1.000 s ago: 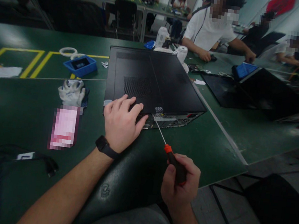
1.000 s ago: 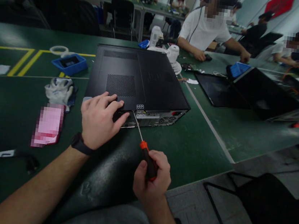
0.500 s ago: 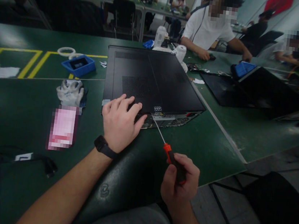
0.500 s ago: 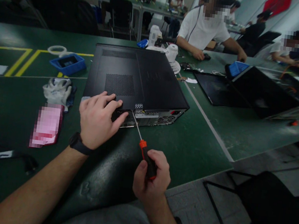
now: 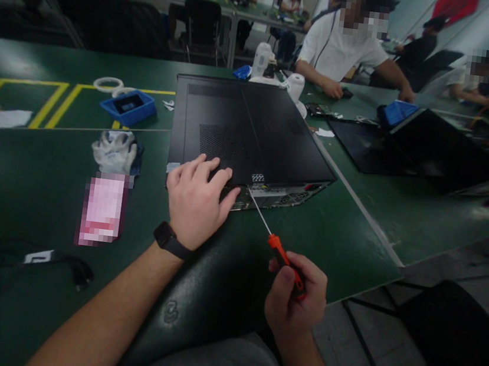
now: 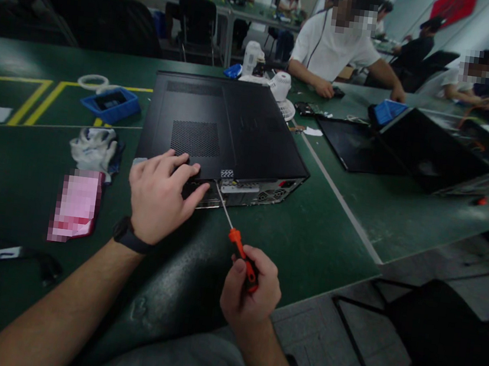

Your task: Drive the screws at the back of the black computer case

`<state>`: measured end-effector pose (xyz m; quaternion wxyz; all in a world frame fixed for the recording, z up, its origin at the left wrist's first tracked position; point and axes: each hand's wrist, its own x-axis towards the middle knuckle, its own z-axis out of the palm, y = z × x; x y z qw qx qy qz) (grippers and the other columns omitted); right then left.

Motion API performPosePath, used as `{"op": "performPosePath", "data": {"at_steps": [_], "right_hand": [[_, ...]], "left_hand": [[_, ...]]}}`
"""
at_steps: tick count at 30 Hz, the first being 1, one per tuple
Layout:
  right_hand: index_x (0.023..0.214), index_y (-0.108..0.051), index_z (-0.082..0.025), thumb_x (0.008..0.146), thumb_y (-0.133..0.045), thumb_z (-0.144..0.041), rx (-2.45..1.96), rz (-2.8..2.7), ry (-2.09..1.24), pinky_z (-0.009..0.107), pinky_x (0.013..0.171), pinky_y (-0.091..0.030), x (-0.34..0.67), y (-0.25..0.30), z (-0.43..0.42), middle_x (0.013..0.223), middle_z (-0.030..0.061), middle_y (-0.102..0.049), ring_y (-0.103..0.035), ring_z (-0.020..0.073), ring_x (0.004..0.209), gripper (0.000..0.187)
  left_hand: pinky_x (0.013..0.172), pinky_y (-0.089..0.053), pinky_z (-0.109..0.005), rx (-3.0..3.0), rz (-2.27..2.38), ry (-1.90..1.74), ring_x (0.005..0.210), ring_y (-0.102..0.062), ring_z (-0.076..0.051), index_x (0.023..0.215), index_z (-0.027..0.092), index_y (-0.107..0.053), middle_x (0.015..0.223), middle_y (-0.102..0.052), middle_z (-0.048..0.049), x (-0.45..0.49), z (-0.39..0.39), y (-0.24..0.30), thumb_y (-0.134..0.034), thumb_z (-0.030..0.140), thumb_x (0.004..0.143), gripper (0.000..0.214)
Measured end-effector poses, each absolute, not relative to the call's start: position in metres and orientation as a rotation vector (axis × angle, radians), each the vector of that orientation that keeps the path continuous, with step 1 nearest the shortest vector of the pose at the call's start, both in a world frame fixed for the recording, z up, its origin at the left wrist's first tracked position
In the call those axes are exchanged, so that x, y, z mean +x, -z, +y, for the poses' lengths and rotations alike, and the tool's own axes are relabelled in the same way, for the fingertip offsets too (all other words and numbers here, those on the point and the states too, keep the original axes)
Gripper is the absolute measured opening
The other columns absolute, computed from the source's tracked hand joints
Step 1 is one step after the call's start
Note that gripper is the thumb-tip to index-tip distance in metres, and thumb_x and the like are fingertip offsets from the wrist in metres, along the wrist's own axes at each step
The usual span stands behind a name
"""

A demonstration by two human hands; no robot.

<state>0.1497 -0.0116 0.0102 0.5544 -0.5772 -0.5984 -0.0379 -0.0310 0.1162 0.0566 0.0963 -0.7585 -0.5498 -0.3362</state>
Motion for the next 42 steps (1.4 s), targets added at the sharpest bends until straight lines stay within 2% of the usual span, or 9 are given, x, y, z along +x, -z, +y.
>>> {"op": "performPosePath", "data": {"at_steps": [2,7,14,18,23,29,35,39,42], "right_hand": [[0.123,-0.063,-0.021,0.094,-0.064,-0.022,-1.357,-1.403,0.046,0.027,0.06,-0.059,0.15,-0.008,-0.013,0.093,0.0026,-0.073,-0.072,0.0139,0.067,0.029],[0.129,-0.058,-0.021,0.089,-0.064,-0.018,-1.224,-1.458,0.026,0.034,0.066,-0.061,0.151,-0.006,-0.009,0.109,0.0077,-0.068,-0.071,0.018,0.083,0.04],[0.121,-0.06,-0.023,0.086,-0.062,-0.013,-1.194,-1.504,0.098,0.039,0.076,-0.06,0.149,-0.02,-0.003,0.101,0.0055,-0.066,-0.066,0.0204,0.092,0.036],[0.121,-0.061,-0.022,0.088,-0.062,-0.012,-1.206,-1.49,0.107,0.033,0.07,-0.06,0.148,-0.017,-0.006,0.099,0.0045,-0.069,-0.07,0.0174,0.083,0.035],[0.117,-0.065,-0.023,0.096,-0.059,-0.019,-1.379,-1.424,0.117,0.027,0.06,-0.058,0.149,-0.012,-0.011,0.087,0.0006,-0.072,-0.07,0.0135,0.065,0.022],[0.121,-0.061,-0.024,0.091,-0.064,-0.02,-1.299,-1.453,0.089,0.033,0.065,-0.061,0.148,-0.012,-0.01,0.1,0.0049,-0.073,-0.072,0.0172,0.075,0.03],[0.119,-0.064,-0.022,0.096,-0.059,-0.02,-1.369,-1.408,0.043,0.026,0.057,-0.059,0.149,-0.01,-0.013,0.09,0.0016,-0.073,-0.072,0.0133,0.065,0.024],[0.125,-0.061,-0.022,0.092,-0.063,-0.021,-1.292,-1.439,0.026,0.03,0.062,-0.061,0.15,-0.008,-0.012,0.103,0.0059,-0.072,-0.073,0.016,0.075,0.032],[0.123,-0.061,-0.022,0.09,-0.064,-0.019,-1.289,-1.47,0.085,0.03,0.064,-0.06,0.149,-0.009,-0.011,0.099,0.0044,-0.072,-0.073,0.0163,0.077,0.033]], "left_hand": [[0.105,-0.041,-0.058,-2.248,-1.633,0.995,0.133,-0.058,-0.038,0.118,0.024,-0.072,0.133,-0.071,-0.0123,-0.031,0.116,-0.057,-0.062,0.039,0.096,0.028],[0.106,-0.04,-0.058,-2.253,-1.64,1.005,0.134,-0.058,-0.039,0.118,0.024,-0.072,0.133,-0.071,-0.0122,-0.03,0.116,-0.057,-0.063,0.038,0.096,0.028],[0.106,-0.04,-0.057,-2.252,-1.64,1.006,0.134,-0.058,-0.038,0.118,0.025,-0.072,0.133,-0.071,-0.0121,-0.031,0.116,-0.057,-0.064,0.037,0.095,0.027],[0.106,-0.04,-0.057,-2.252,-1.636,1.003,0.134,-0.058,-0.038,0.119,0.024,-0.072,0.133,-0.071,-0.0121,-0.031,0.116,-0.057,-0.062,0.038,0.096,0.028],[0.106,-0.04,-0.057,-2.243,-1.624,1.014,0.133,-0.058,-0.038,0.118,0.026,-0.072,0.133,-0.071,-0.0115,-0.031,0.117,-0.056,-0.065,0.037,0.095,0.027],[0.105,-0.041,-0.058,-2.246,-1.635,1.006,0.134,-0.058,-0.038,0.118,0.025,-0.071,0.133,-0.071,-0.0116,-0.031,0.117,-0.056,-0.064,0.038,0.095,0.027],[0.106,-0.041,-0.057,-2.246,-1.64,0.993,0.134,-0.058,-0.038,0.118,0.025,-0.071,0.133,-0.071,-0.0115,-0.031,0.116,-0.056,-0.062,0.039,0.097,0.027],[0.106,-0.04,-0.057,-2.25,-1.641,0.994,0.134,-0.058,-0.038,0.118,0.024,-0.071,0.134,-0.071,-0.0119,-0.031,0.116,-0.057,-0.062,0.039,0.096,0.028],[0.105,-0.041,-0.057,-2.248,-1.636,0.99,0.134,-0.058,-0.038,0.118,0.024,-0.071,0.134,-0.071,-0.012,-0.031,0.116,-0.057,-0.062,0.039,0.097,0.028]]}}
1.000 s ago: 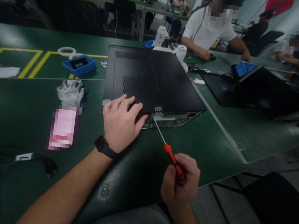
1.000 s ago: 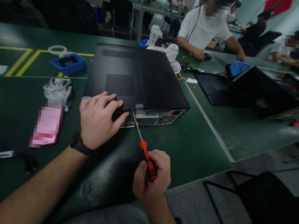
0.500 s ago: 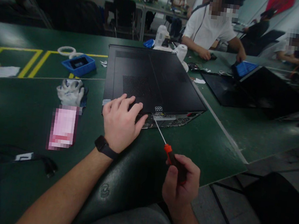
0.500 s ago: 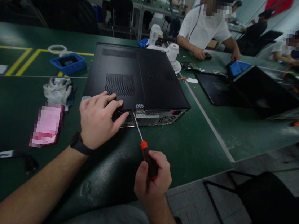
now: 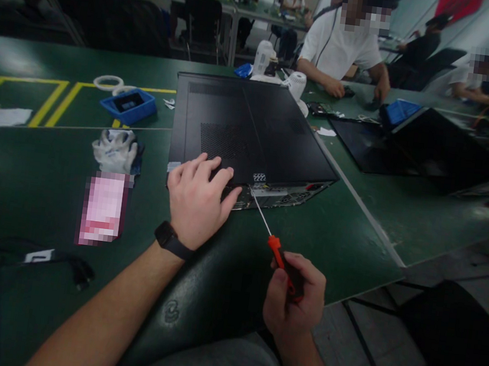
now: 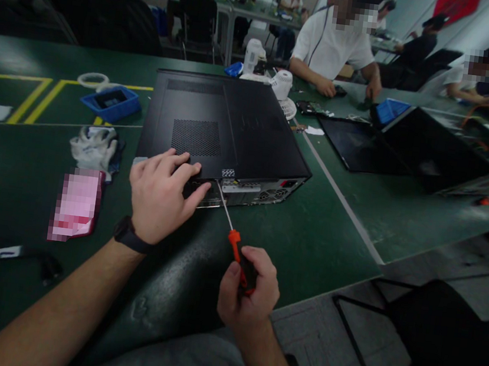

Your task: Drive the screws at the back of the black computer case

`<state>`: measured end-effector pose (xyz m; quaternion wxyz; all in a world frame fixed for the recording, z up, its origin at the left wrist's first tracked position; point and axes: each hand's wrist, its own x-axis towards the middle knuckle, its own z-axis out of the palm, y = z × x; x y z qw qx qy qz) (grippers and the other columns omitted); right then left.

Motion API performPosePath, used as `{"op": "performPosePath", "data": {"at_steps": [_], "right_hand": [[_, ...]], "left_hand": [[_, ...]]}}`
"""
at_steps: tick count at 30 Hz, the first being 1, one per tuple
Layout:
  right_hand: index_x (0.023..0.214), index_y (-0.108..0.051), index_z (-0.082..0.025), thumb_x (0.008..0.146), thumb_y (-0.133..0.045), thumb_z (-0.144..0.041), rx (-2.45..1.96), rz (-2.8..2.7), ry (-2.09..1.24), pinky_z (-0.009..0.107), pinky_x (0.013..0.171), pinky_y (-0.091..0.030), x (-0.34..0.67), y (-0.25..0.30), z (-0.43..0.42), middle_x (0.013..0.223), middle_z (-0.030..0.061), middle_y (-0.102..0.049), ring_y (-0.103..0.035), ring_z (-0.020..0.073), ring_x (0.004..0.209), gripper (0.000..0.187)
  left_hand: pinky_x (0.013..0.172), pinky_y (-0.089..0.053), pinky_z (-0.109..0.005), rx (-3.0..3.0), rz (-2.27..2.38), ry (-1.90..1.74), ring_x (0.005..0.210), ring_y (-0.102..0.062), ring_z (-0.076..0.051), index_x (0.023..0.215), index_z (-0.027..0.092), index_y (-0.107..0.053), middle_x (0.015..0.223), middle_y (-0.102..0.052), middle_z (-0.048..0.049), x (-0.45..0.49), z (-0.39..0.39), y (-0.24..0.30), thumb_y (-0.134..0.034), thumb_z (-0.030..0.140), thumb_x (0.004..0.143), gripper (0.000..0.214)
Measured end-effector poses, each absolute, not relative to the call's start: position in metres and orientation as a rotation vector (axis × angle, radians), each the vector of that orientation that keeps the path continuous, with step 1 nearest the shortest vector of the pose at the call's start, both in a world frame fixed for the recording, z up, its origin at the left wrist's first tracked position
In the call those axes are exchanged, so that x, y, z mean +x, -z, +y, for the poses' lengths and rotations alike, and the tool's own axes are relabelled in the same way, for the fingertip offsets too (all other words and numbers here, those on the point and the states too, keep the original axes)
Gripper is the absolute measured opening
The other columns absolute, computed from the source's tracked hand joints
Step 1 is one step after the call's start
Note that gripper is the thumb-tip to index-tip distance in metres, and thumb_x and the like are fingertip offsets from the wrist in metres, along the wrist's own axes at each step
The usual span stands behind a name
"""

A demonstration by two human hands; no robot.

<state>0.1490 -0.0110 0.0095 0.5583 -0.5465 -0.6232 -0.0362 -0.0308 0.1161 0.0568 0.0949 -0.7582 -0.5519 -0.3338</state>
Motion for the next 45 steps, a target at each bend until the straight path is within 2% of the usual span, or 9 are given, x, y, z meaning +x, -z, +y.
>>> {"op": "performPosePath", "data": {"at_steps": [3,6,10,13,21,28,33,38,45], "right_hand": [[0.12,-0.062,-0.022,0.094,-0.062,-0.02,-1.371,-1.448,0.086,0.024,0.059,-0.057,0.1476,-0.0119,-0.0119,0.086,0.0,-0.072,-0.071,0.0125,0.066,0.026],[0.122,-0.062,-0.022,0.098,-0.058,-0.024,-1.366,-1.424,0.014,0.025,0.056,-0.056,0.1475,-0.0111,-0.0128,0.087,0.0005,-0.072,-0.07,0.0119,0.062,0.025],[0.126,-0.06,-0.023,0.093,-0.061,-0.021,-1.268,-1.438,0.023,0.034,0.069,-0.061,0.1486,-0.0088,-0.0097,0.103,0.0058,-0.07,-0.072,0.0176,0.082,0.033],[0.124,-0.06,-0.023,0.09,-0.061,-0.016,-1.218,-1.459,0.068,0.037,0.076,-0.062,0.1488,-0.0104,-0.0073,0.104,0.0058,-0.068,-0.071,0.0195,0.091,0.034],[0.117,-0.063,-0.023,0.099,-0.057,-0.024,-1.41,-1.396,0.049,0.026,0.057,-0.058,0.1474,-0.012,-0.0141,0.082,-0.0007,-0.071,-0.07,0.0124,0.061,0.019],[0.123,-0.06,-0.022,0.089,-0.067,-0.023,-1.347,-1.42,0.083,0.03,0.063,-0.06,0.1481,-0.0071,-0.0134,0.102,0.0065,-0.072,-0.073,0.0169,0.076,0.035],[0.118,-0.062,-0.022,0.095,-0.062,-0.024,-1.406,-1.414,0.06,0.026,0.061,-0.059,0.1471,-0.0109,-0.0143,0.085,0.0009,-0.072,-0.072,0.0134,0.064,0.023],[0.122,-0.061,-0.022,0.101,-0.054,-0.029,-1.374,-1.373,-0.069,0.025,0.059,-0.058,0.1472,-0.0092,-0.0149,0.083,0.0008,-0.072,-0.071,0.0125,0.063,0.023],[0.122,-0.059,-0.022,0.094,-0.063,-0.026,-1.389,-1.373,-0.059,0.025,0.056,-0.058,0.1448,-0.0108,-0.0144,0.081,0.0002,-0.073,-0.071,0.0137,0.062,0.029]], "left_hand": [[0.106,-0.041,-0.057,-2.247,-1.633,0.987,0.134,-0.058,-0.038,0.118,0.024,-0.071,0.134,-0.071,-0.0117,-0.0309,0.1161,-0.0568,-0.062,0.039,0.097,0.028],[0.105,-0.041,-0.057,-2.245,-1.631,0.991,0.133,-0.058,-0.038,0.118,0.023,-0.071,0.133,-0.071,-0.0121,-0.0308,0.1166,-0.0564,-0.063,0.039,0.096,0.028],[0.104,-0.042,-0.057,-2.229,-1.614,0.998,0.132,-0.06,-0.038,0.116,0.023,-0.072,0.132,-0.072,-0.0114,-0.0304,0.1174,-0.0555,-0.064,0.039,0.096,0.027],[0.103,-0.042,-0.056,-2.22,-1.601,0.999,0.131,-0.06,-0.038,0.116,0.023,-0.072,0.131,-0.072,-0.0109,-0.0305,0.1177,-0.0549,-0.064,0.039,0.096,0.027],[0.103,-0.042,-0.056,-2.214,-1.595,0.998,0.131,-0.061,-0.038,0.116,0.023,-0.072,0.131,-0.072,-0.0106,-0.0311,0.1172,-0.0551,-0.064,0.039,0.096,0.027],[0.103,-0.042,-0.056,-2.219,-1.602,0.99,0.132,-0.06,-0.038,0.116,0.023,-0.072,0.131,-0.072,-0.0103,-0.0309,0.1176,-0.0561,-0.064,0.04,0.096,0.027],[0.104,-0.042,-0.056,-2.22,-1.605,0.992,0.132,-0.06,-0.038,0.116,0.023,-0.072,0.132,-0.072,-0.0106,-0.0312,0.1176,-0.0563,-0.063,0.039,0.097,0.026],[0.104,-0.042,-0.057,-2.229,-1.617,0.983,0.132,-0.06,-0.038,0.117,0.023,-0.072,0.132,-0.071,-0.0109,-0.0303,0.1175,-0.0559,-0.063,0.04,0.097,0.028],[0.105,-0.041,-0.056,-2.23,-1.617,0.99,0.133,-0.059,-0.038,0.117,0.024,-0.071,0.133,-0.071,-0.0109,-0.0307,0.117,-0.0557,-0.063,0.04,0.096,0.027]]}}
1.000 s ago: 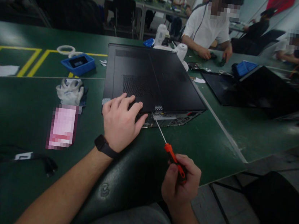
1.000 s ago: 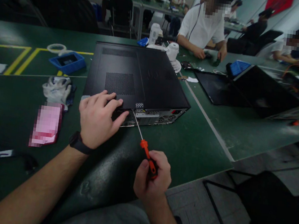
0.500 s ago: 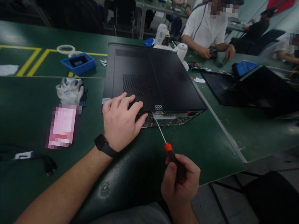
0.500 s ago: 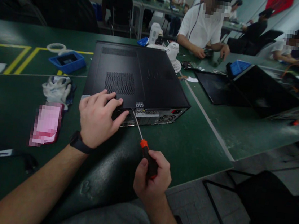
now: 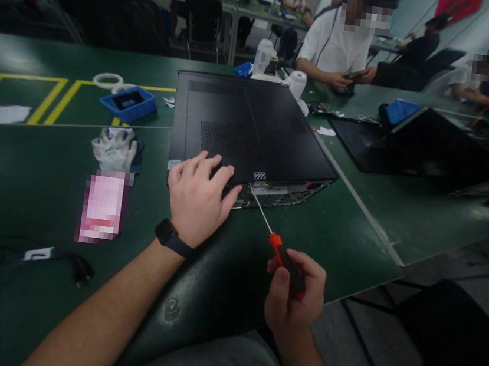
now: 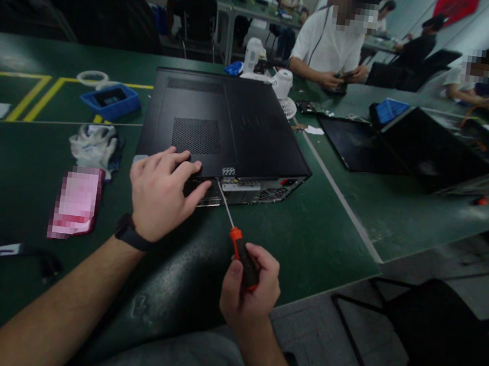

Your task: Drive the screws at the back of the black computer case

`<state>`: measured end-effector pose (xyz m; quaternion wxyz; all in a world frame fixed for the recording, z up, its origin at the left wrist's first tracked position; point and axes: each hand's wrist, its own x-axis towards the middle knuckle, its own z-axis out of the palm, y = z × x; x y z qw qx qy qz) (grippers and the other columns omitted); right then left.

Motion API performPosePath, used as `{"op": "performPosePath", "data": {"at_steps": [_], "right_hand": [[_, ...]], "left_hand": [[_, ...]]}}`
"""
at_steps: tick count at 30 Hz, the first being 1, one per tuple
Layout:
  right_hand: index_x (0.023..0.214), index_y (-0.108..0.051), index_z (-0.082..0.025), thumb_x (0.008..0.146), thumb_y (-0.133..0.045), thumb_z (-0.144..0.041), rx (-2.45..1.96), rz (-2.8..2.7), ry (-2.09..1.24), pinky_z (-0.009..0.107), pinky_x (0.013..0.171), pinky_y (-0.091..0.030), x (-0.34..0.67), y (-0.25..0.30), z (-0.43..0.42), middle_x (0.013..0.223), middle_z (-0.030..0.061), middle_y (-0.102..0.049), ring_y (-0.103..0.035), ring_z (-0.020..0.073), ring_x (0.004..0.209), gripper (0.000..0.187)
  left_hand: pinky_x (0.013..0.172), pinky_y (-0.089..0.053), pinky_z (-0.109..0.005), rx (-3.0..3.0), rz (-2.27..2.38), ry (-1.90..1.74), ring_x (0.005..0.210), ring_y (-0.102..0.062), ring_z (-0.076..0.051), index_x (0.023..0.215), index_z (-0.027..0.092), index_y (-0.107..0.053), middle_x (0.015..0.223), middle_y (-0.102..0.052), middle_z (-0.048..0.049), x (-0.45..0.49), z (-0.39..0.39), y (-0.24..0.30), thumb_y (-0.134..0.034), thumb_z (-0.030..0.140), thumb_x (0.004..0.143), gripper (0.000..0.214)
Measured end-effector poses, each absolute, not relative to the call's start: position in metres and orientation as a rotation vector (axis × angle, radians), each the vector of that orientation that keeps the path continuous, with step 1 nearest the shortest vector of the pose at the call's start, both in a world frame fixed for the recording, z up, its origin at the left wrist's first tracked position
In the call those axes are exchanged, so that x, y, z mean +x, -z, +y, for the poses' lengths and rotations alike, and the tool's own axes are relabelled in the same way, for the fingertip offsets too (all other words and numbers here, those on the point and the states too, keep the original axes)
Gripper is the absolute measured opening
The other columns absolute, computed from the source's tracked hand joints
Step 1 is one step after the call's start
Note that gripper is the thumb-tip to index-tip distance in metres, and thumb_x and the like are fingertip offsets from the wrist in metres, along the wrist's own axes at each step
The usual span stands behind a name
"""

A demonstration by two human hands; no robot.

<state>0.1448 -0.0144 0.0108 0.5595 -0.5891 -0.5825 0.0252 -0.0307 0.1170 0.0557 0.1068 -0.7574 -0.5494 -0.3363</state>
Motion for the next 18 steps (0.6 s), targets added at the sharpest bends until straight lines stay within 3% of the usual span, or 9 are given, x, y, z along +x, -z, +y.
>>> {"op": "performPosePath", "data": {"at_steps": [10,15,18], "right_hand": [[0.114,-0.061,-0.021,0.094,-0.066,-0.037,-1.536,-1.334,0.028,0.026,0.053,-0.055,0.1457,-0.0056,-0.0183,0.076,0.0003,-0.073,-0.071,0.0155,0.059,0.026],[0.097,-0.063,-0.021,0.102,-0.052,-0.042,-1.616,-1.337,-0.04,0.027,0.051,-0.049,0.1501,-0.0053,-0.0197,0.064,-0.0012,-0.066,-0.065,0.015,0.053,0.024],[0.104,-0.062,-0.022,0.102,-0.051,-0.04,-1.554,-1.316,-0.139,0.026,0.052,-0.051,0.1505,-0.0057,-0.0199,0.07,-0.0012,-0.069,-0.066,0.0143,0.056,0.021]], "left_hand": [[0.105,-0.041,-0.057,-2.234,-1.621,1.005,0.133,-0.059,-0.038,0.117,0.024,-0.072,0.132,-0.072,-0.0117,-0.0306,0.1172,-0.0554,-0.062,0.039,0.096,0.027],[0.106,-0.04,-0.058,-2.252,-1.633,1.016,0.134,-0.058,-0.039,0.117,0.025,-0.072,0.133,-0.071,-0.0127,-0.0308,0.1161,-0.0562,-0.064,0.037,0.095,0.027],[0.106,-0.04,-0.058,-2.252,-1.631,1.017,0.134,-0.058,-0.039,0.117,0.025,-0.072,0.133,-0.071,-0.0129,-0.0308,0.1161,-0.0561,-0.064,0.037,0.095,0.027]]}}
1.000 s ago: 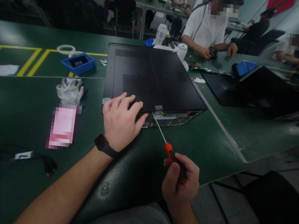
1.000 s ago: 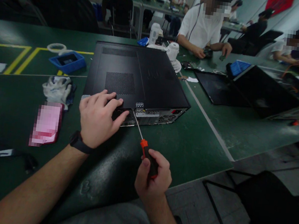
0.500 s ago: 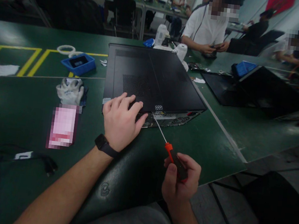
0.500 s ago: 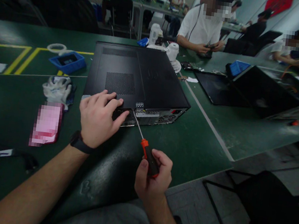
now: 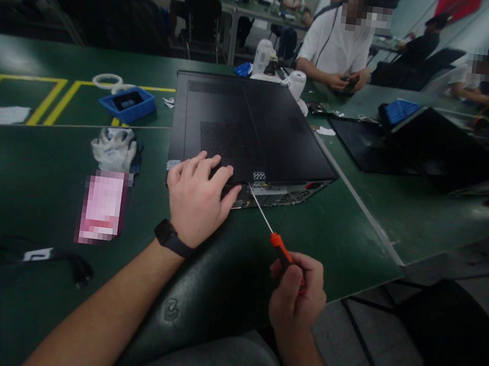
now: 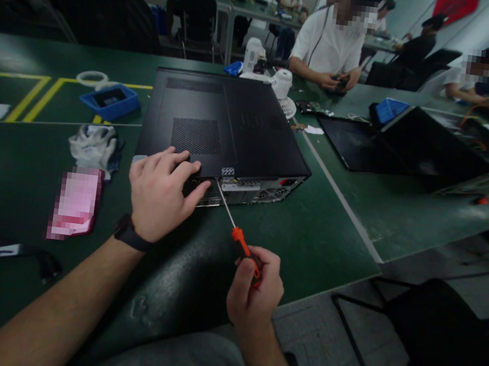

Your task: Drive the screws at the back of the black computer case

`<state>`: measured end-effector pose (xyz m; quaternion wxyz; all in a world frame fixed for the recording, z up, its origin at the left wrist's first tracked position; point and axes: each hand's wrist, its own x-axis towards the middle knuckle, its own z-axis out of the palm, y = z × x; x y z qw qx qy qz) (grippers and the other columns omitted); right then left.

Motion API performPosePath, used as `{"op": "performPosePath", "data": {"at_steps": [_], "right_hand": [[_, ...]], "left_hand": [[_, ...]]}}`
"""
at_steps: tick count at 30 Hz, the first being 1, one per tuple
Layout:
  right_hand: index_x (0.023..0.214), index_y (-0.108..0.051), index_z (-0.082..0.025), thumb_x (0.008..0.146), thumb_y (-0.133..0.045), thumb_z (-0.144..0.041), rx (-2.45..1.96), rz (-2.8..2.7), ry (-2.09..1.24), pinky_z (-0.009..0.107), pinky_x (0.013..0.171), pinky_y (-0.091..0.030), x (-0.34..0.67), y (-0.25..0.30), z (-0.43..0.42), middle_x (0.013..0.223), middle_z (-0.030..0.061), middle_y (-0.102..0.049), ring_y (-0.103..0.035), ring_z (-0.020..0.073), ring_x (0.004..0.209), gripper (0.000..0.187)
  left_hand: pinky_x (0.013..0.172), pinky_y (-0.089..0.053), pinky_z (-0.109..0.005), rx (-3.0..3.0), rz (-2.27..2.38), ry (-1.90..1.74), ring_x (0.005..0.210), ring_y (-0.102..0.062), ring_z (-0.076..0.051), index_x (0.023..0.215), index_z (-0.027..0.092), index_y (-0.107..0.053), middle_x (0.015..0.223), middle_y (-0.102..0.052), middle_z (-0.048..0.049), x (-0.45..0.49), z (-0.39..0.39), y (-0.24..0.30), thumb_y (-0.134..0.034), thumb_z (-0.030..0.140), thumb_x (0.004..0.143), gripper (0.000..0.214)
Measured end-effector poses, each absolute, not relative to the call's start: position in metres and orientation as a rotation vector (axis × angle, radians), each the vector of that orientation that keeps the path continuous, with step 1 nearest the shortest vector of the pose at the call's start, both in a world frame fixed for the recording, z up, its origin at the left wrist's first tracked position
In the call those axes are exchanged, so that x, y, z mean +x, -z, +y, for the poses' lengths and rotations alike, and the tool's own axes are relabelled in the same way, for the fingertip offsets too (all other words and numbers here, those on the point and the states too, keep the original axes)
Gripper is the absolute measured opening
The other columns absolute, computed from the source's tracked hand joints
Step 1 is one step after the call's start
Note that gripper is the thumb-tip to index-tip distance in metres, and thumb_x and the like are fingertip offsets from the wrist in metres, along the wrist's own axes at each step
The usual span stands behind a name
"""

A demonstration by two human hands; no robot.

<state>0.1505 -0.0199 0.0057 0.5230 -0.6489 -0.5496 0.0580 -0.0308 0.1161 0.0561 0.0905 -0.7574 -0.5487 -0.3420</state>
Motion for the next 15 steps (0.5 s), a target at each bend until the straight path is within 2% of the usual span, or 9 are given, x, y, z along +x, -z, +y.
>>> {"op": "performPosePath", "data": {"at_steps": [2,4,7,10,15], "right_hand": [[0.111,-0.061,-0.023,0.099,-0.057,-0.038,-1.53,-1.313,-0.143,0.026,0.052,-0.052,0.15,-0.0061,-0.0207,0.075,-0.0014,-0.07,-0.067,0.0138,0.058,0.02],[0.11,-0.061,-0.023,0.097,-0.061,-0.037,-1.55,-1.33,-0.117,0.026,0.052,-0.051,0.1493,-0.0071,-0.0215,0.075,-0.0017,-0.07,-0.066,0.0135,0.057,0.019],[0.096,-0.061,-0.023,0.1,-0.055,-0.037,-1.559,-1.383,-0.152,0.026,0.049,-0.047,0.1488,-0.009,-0.0219,0.067,-0.0033,-0.066,-0.062,0.0128,0.052,0.015],[0.085,-0.058,-0.024,0.104,-0.046,-0.037,-1.516,-1.375,-0.314,0.026,0.046,-0.042,0.1482,-0.009,-0.0219,0.06,-0.0046,-0.06,-0.056,0.0119,0.047,0.026],[0.103,-0.058,-0.025,0.103,-0.052,-0.04,-1.483,-1.255,-0.418,0.025,0.049,-0.045,0.1461,-0.0074,-0.023,0.067,-0.0049,-0.062,-0.057,0.0118,0.052,0.016]], "left_hand": [[0.106,-0.04,-0.058,-2.253,-1.635,1.011,0.134,-0.058,-0.039,0.118,0.024,-0.072,0.133,-0.071,-0.013,-0.0307,0.1162,-0.0562,-0.063,0.037,0.095,0.027],[0.106,-0.04,-0.059,-2.254,-1.639,1.001,0.134,-0.058,-0.039,0.118,0.023,-0.072,0.133,-0.071,-0.0132,-0.0305,0.1165,-0.0564,-0.063,0.038,0.096,0.028],[0.106,-0.04,-0.058,-2.248,-1.637,0.994,0.134,-0.058,-0.039,0.118,0.023,-0.072,0.134,-0.071,-0.0128,-0.03,0.1168,-0.0567,-0.062,0.038,0.096,0.028],[0.106,-0.041,-0.058,-2.242,-1.628,0.997,0.134,-0.058,-0.039,0.118,0.023,-0.072,0.133,-0.071,-0.0126,-0.0298,0.1169,-0.0566,-0.062,0.039,0.096,0.028],[0.105,-0.041,-0.058,-2.244,-1.626,1.001,0.133,-0.059,-0.039,0.117,0.025,-0.072,0.133,-0.071,-0.0128,-0.03,0.1165,-0.0572,-0.064,0.037,0.095,0.027]]}}
